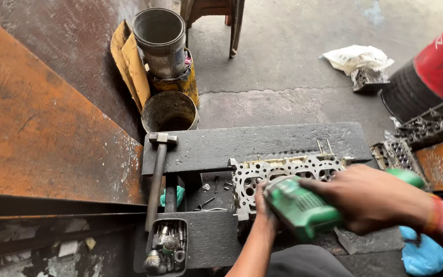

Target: The person cleans an engine cylinder head by hand with a brush and then uses a power drill with a wire brush attachment to remove carbon deposits from the valve openings.

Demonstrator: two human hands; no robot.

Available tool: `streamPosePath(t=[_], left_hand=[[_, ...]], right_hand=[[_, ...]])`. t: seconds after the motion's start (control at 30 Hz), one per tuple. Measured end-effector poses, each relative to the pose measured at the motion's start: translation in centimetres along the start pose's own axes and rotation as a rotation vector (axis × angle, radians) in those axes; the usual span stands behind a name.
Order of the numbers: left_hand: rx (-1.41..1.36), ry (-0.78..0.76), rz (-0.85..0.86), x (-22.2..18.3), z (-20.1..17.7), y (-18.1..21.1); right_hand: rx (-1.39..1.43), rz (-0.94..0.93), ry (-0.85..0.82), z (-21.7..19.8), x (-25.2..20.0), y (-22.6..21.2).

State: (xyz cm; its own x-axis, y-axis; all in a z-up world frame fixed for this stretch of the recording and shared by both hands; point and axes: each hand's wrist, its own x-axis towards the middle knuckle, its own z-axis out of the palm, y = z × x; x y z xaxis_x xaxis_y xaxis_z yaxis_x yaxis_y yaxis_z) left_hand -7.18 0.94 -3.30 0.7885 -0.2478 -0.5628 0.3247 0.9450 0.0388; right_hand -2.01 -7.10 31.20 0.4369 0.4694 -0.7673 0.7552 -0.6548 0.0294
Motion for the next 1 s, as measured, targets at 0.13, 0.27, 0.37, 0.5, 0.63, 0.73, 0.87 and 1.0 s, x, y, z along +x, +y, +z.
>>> streamPosePath(t=[0.13,0.27,0.37,0.5,0.63,0.73,0.87,1.0], left_hand=[[-0.022,0.104,-0.065,1.8,-0.9,-2.2],[-0.012,-0.077,0.000,2.8,-1.7,-2.6],[0.098,-0.007,-0.084,-0.1,0.3,-0.9],[0.168,0.151,-0.167,-5.9,4.4,-2.8],[0.003,0.194,-0.231,-8.5,6.9,-5.3],[-0.037,0.125,-0.184,-7.3,6.7,-4.9],[0.159,0.172,-0.071,-3.5,2.2,-3.2],[0.133,0.116,0.090,1.1,-2.0,-1.4]], right_hand=[[0.295,0.292,-0.075,3.2,-1.1,1.3],[0.700,0.406,0.027,11.1,-0.6,2.5],[0.954,0.191,0.317,21.7,1.1,3.4],[1.086,0.332,0.183,37.3,1.3,9.1],[1.234,0.099,0.209,44.0,0.0,15.0],[0.998,-0.004,0.332,38.8,-1.5,13.6],[0.788,0.521,0.068,26.4,-1.6,4.1],[0.569,0.416,0.137,14.5,-1.9,-1.5]])
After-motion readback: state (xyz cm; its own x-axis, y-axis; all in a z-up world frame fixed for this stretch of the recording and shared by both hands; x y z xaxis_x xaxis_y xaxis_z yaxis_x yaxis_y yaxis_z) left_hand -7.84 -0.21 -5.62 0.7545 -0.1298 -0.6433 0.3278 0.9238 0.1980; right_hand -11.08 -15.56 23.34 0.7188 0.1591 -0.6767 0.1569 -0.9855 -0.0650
